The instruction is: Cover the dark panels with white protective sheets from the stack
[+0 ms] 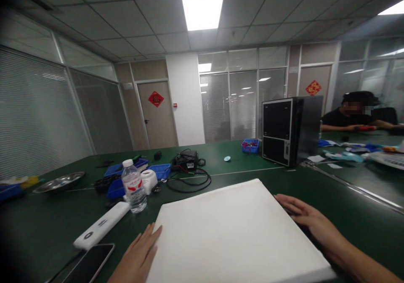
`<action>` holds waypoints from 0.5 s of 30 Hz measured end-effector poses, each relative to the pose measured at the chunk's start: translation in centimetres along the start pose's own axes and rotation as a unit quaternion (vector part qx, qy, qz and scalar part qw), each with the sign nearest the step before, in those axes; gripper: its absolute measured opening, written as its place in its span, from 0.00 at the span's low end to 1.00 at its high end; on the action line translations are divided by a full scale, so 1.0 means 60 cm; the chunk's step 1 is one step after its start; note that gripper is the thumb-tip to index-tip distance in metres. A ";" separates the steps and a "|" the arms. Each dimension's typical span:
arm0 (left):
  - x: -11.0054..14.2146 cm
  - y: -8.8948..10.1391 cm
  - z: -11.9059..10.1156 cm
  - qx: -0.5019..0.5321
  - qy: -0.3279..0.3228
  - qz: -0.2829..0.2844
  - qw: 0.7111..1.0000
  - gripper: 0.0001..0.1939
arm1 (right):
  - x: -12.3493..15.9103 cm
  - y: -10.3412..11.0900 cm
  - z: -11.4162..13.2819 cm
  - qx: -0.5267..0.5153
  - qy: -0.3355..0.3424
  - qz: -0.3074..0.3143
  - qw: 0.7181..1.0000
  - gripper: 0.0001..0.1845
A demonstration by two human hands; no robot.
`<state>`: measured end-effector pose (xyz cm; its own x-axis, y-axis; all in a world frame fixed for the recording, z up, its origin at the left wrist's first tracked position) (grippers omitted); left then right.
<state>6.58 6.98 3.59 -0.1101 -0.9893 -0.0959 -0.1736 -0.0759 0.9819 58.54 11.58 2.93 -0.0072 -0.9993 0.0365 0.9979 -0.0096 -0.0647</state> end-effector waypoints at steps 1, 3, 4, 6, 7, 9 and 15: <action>0.000 0.001 0.001 0.006 -0.002 -0.003 1.000 0.28 | 0.002 -0.002 -0.001 -0.051 -0.009 0.014 0.999 0.35; 0.001 0.002 0.003 0.011 -0.004 -0.003 1.000 0.28 | 0.006 -0.001 0.001 -0.107 -0.001 0.017 0.994 0.37; 0.002 0.002 0.004 0.011 -0.004 -0.001 1.000 0.28 | 0.008 0.001 0.004 -0.110 0.010 0.010 0.994 0.37; 0.003 0.003 0.004 0.005 -0.003 0.003 1.000 0.28 | 0.012 0.000 0.010 -0.102 0.026 -0.003 0.994 0.36; 0.004 0.004 0.004 0.000 -0.002 0.004 1.000 0.28 | 0.014 -0.003 0.015 -0.100 0.042 -0.009 0.994 0.35; 0.006 0.008 0.001 -0.009 -0.002 0.002 1.000 0.28 | 0.019 -0.013 0.034 -0.101 0.095 -0.022 0.990 0.31; 0.008 0.006 -0.003 -0.006 -0.010 -0.001 1.000 0.28 | 0.017 -0.039 0.046 0.198 0.178 -0.069 0.961 0.32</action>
<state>6.65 6.46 3.93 -0.1290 -0.9866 -0.1004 -0.1626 -0.0788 0.9835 56.39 10.69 5.88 -0.0916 -0.9391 -0.3313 0.9317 -0.1982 0.3042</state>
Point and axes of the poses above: each hand's wrist, its own x-axis away from the middle knuckle, its own y-axis out of the back of the hand, z = x × y, the point moved 9 cm from there along -x, towards the middle knuckle, and after that the axes turned 4 degrees about -x, right-handed, at the moved point
